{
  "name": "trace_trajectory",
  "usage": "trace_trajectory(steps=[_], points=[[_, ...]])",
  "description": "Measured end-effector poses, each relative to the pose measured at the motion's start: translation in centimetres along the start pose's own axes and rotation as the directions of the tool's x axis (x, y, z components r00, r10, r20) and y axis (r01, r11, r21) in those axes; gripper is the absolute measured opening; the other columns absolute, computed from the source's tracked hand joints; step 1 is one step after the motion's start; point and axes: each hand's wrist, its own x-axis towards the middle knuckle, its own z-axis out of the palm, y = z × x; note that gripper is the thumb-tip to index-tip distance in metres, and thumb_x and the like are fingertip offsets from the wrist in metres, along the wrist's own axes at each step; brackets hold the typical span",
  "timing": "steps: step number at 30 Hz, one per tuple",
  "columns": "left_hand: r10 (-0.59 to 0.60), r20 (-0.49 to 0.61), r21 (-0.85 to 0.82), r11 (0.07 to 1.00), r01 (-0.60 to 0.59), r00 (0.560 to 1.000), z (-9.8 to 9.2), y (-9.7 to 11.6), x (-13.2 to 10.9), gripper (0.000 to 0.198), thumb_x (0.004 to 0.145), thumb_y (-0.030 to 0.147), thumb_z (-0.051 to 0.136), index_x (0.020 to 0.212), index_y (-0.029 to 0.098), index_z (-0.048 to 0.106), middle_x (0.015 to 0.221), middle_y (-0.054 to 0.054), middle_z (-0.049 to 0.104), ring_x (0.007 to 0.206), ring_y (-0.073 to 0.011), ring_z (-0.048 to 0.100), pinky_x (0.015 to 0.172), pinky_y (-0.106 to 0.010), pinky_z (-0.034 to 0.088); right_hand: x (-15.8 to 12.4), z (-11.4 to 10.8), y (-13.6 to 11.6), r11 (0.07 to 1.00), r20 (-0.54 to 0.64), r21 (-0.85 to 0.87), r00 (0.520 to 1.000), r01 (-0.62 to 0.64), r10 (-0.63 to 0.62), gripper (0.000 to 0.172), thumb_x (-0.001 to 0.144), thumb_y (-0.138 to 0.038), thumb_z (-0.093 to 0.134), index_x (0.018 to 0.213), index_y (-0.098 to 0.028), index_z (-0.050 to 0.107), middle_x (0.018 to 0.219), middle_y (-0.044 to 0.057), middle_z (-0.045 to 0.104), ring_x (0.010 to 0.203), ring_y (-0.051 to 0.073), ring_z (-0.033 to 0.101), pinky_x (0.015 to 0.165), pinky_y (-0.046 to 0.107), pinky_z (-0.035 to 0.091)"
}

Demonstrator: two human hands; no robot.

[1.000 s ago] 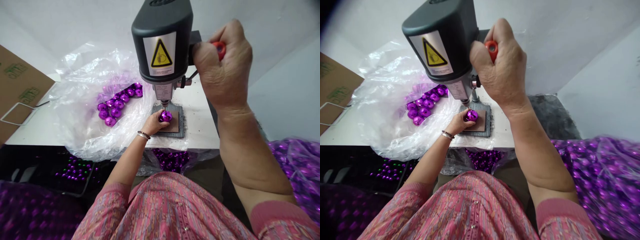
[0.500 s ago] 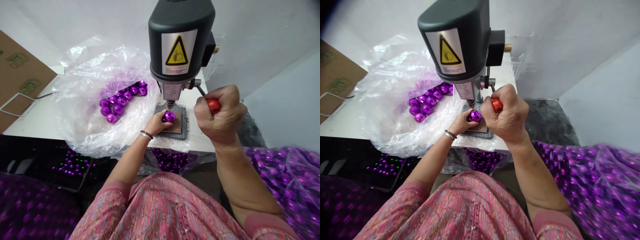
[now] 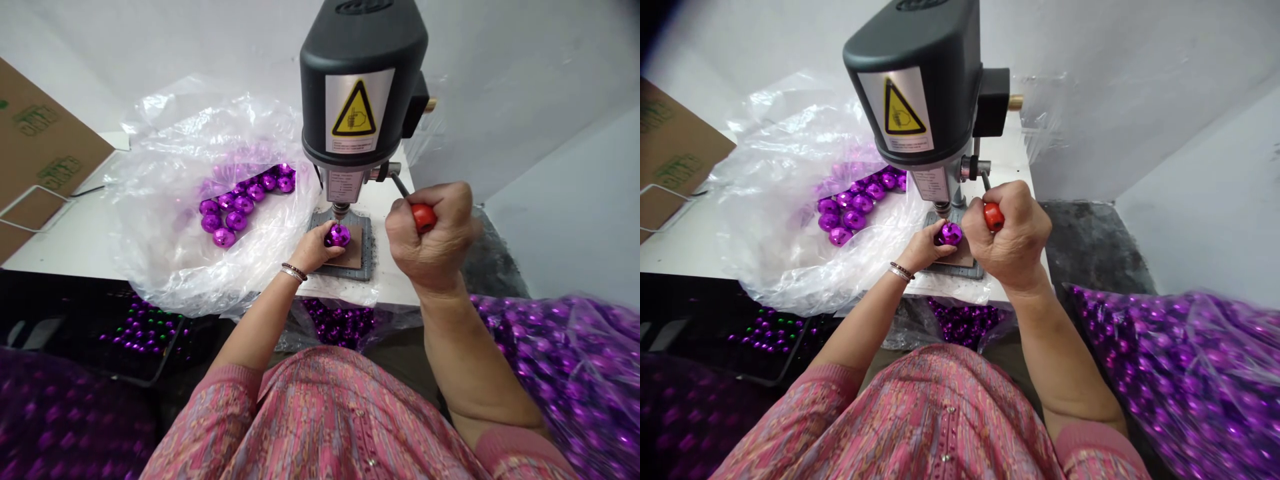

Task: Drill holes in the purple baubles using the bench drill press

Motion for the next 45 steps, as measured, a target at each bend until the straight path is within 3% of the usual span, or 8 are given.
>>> trace_trajectory(steps=[6,14,20,30,34,37,41,45], points=[[0.014,-0.012,0.032,0.999,-0.013,1.000,0.1,0.1,0.0,0.060,0.074,0.028,0.075,0.131,0.017,0.059,0.114,-0.007,0.072,0.100,-0.0229,0.067,0.088,-0.031,0.050,-0.3,0.3,0.0,0.999,0.012,-0.027,0.999,-0.032,0.033,0.018,0.090,-0.037,0.045,0.084,-0.021,0.052,0.071,0.001,0.053,0.062,0.010,0.049,0.063,0.028,0.043],[0.019,-0.003,0.060,0.998,-0.018,1.000,0.1,0.2,-0.1,0.060,0.075,0.028,0.075,0.132,0.016,0.058,0.114,-0.008,0.072,0.101,-0.0243,0.067,0.089,-0.033,0.050,-1.5,1.6,0.4,0.995,-0.207,-0.025,0.974,0.093,-0.096,0.009,0.088,-0.029,0.050,0.085,-0.021,0.050,0.071,0.000,0.054,0.064,0.010,0.053,0.061,0.026,0.043],[0.021,-0.025,0.052,0.998,-0.019,0.999,0.2,0.1,-0.1,0.062,0.074,0.026,0.076,0.132,0.013,0.059,0.118,-0.012,0.071,0.105,-0.0270,0.066,0.092,-0.035,0.050,-2.2,2.3,0.7,0.999,-0.223,-0.007,0.974,0.045,-0.045,0.013,0.089,-0.035,0.048,0.086,-0.022,0.049,0.071,0.001,0.053,0.063,0.012,0.052,0.062,0.028,0.044],[0.031,-0.008,0.013,0.999,-0.031,0.999,0.1,0.0,0.0,0.058,0.074,0.026,0.076,0.129,0.017,0.060,0.113,-0.008,0.072,0.100,-0.0244,0.066,0.089,-0.033,0.050,-2.9,3.0,0.7,0.980,-0.270,0.120,0.955,0.161,-0.124,0.005,0.086,-0.021,0.051,0.085,-0.020,0.046,0.068,-0.002,0.048,0.060,0.008,0.047,0.059,0.024,0.040],[0.030,-0.012,-0.035,0.999,-0.030,0.999,0.4,-0.6,0.1,0.061,0.072,0.025,0.077,0.129,0.018,0.060,0.116,-0.007,0.071,0.105,-0.0250,0.065,0.093,-0.034,0.049,-0.7,2.1,-0.1,0.988,-0.282,0.130,0.958,0.088,-0.049,0.010,0.089,-0.026,0.051,0.082,-0.019,0.047,0.068,-0.003,0.045,0.060,0.006,0.044,0.060,0.022,0.038],[0.049,-0.010,-0.114,0.992,-0.050,0.999,0.4,-1.1,0.0,0.062,0.070,0.022,0.077,0.128,0.018,0.059,0.116,-0.006,0.070,0.106,-0.0241,0.064,0.096,-0.035,0.048,2.4,1.1,-0.9,0.987,-0.180,0.154,0.981,-0.038,0.066,0.016,0.088,-0.028,0.053,0.080,-0.017,0.046,0.067,-0.004,0.043,0.060,0.004,0.041,0.061,0.020,0.038],[0.135,-0.011,-0.166,0.977,-0.135,0.991,0.5,-1.8,-0.8,0.061,0.068,0.017,0.074,0.127,0.017,0.058,0.115,-0.006,0.069,0.106,-0.0241,0.064,0.098,-0.039,0.048,5.2,0.5,-1.4,0.966,-0.056,0.202,0.982,-0.164,0.178,0.018,0.087,-0.026,0.054,0.077,-0.015,0.043,0.067,-0.006,0.040,0.060,0.002,0.036,0.062,0.018,0.036],[0.300,0.014,-0.151,0.944,-0.295,0.954,0.1,-2.1,-3.3,0.063,0.066,0.013,0.073,0.127,0.018,0.060,0.130,-0.012,0.063,0.121,-0.0270,0.059,0.107,-0.043,0.045,5.2,0.6,-1.3,0.960,-0.055,0.211,0.978,-0.183,0.199,0.018,0.088,-0.028,0.053,0.078,-0.015,0.043,0.068,-0.006,0.043,0.062,0.002,0.037,0.063,0.019,0.036]])
